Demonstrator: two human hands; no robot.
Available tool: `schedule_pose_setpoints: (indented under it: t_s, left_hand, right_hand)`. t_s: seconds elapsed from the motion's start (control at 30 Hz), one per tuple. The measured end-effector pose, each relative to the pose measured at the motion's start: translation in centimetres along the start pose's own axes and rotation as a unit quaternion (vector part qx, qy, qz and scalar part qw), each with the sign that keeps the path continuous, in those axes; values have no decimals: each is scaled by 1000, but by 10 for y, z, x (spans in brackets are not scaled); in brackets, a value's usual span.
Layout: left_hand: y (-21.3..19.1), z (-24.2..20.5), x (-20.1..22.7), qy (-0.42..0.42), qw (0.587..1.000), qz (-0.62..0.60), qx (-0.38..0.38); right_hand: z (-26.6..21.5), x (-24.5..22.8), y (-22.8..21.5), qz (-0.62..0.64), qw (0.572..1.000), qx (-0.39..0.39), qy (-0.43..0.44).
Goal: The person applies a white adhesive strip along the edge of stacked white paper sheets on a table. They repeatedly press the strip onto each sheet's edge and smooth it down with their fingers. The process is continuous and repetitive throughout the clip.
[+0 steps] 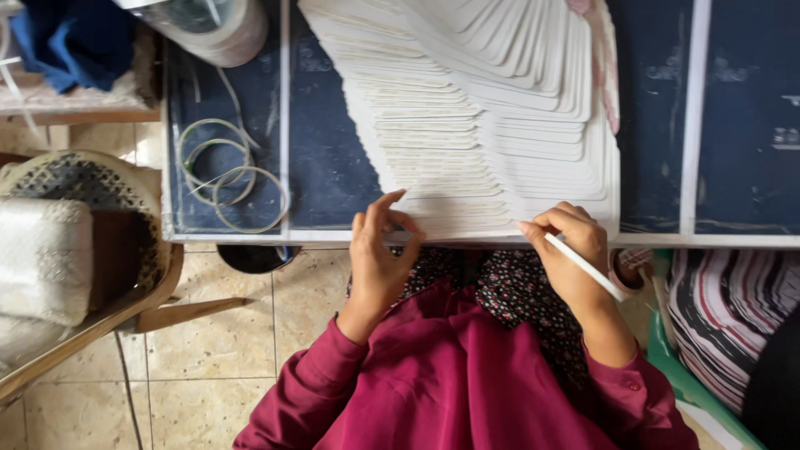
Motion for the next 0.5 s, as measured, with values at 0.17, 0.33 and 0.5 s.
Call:
schedule_pose_setpoints:
  t_s: [0.17, 0.33, 0.5]
  left_hand:
    - [3, -3, 4, 14, 1000, 1, 16]
    - [15, -12, -10, 118, 990, 0, 79]
    - [48, -24, 0, 332, 928, 161, 57]
  right_hand:
    - [-3, 15, 0, 30, 999, 37, 16]
    - [-2, 5, 9, 31, 997, 73, 11]
    - [0, -4, 11, 9, 998, 67, -19]
Point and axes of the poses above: each hand's wrist, its own z-axis towards the middle knuckle, its own y-axis out of the palm, x = y × z, the point moved 1 cm from there along z, towards the middle knuckle, and after that the axes turned 10 degrees about -y, right-handed, at the moved point
